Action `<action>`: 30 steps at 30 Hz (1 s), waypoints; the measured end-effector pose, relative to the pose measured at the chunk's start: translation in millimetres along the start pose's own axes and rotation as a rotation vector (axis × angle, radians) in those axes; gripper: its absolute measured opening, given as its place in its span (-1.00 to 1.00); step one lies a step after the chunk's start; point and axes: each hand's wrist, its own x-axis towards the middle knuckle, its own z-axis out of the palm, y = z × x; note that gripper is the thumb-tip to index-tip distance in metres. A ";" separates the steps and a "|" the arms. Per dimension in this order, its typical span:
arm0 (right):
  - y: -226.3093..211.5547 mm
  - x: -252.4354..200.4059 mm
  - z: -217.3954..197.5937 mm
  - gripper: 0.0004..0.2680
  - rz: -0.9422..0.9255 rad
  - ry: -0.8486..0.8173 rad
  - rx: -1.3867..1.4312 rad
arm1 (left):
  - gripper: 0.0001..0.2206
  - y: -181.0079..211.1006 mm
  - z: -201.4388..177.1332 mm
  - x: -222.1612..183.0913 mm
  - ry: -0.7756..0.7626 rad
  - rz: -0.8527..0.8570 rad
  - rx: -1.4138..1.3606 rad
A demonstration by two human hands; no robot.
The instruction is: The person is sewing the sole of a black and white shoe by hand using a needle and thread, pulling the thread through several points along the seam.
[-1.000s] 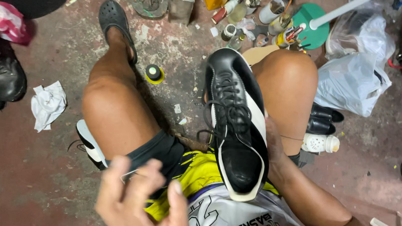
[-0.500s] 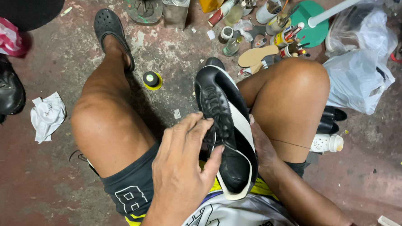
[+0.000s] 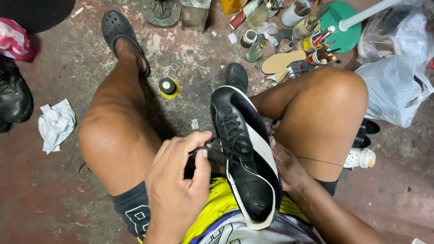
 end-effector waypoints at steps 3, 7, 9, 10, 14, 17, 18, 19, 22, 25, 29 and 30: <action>-0.7 4.2 1.0 -0.61 -0.009 -0.063 0.020 | -0.80 -4.3 -6.6 -2.5 -0.011 -0.171 -0.176; -3.0 6.8 8.2 -0.62 0.006 -0.032 0.058 | -0.80 -7.8 -27.9 3.0 -0.056 -0.144 -0.117; -6.0 7.6 13.6 -0.61 0.014 -0.039 0.051 | -0.81 -5.7 -33.2 4.8 -0.060 -0.046 0.010; -6.0 7.2 16.6 -0.61 0.021 -0.041 0.049 | -0.82 -4.4 -34.8 4.9 -0.010 0.038 0.135; -8.0 6.4 27.4 -0.59 0.059 -0.055 0.040 | -0.73 -2.9 -24.3 12.1 -0.085 0.293 0.298; -8.1 7.4 29.9 -0.60 0.056 -0.031 0.005 | -0.82 -6.7 -10.0 21.3 -0.204 0.387 0.284; -5.8 4.6 28.4 -0.60 0.073 -0.037 0.005 | -0.84 -7.9 -9.3 21.3 -0.224 0.398 0.282; -5.9 7.5 26.8 -0.59 0.075 -0.048 0.004 | -0.86 -11.4 -9.2 24.5 -0.240 0.424 0.281; -4.6 8.1 20.3 -0.61 0.047 -0.054 -0.015 | -0.91 -19.7 -9.7 26.9 -0.149 0.415 0.258; -1.4 5.4 15.0 -0.62 0.064 -0.125 -0.042 | -0.91 -26.0 -8.8 18.9 0.015 0.084 -0.031; -2.6 3.8 11.9 -0.58 0.154 -0.038 0.050 | -0.90 -41.4 1.9 24.3 0.157 -0.336 -1.234; -2.1 2.5 11.8 -0.58 0.156 -0.084 0.054 | -0.89 -41.8 2.6 23.4 0.108 -0.370 -1.238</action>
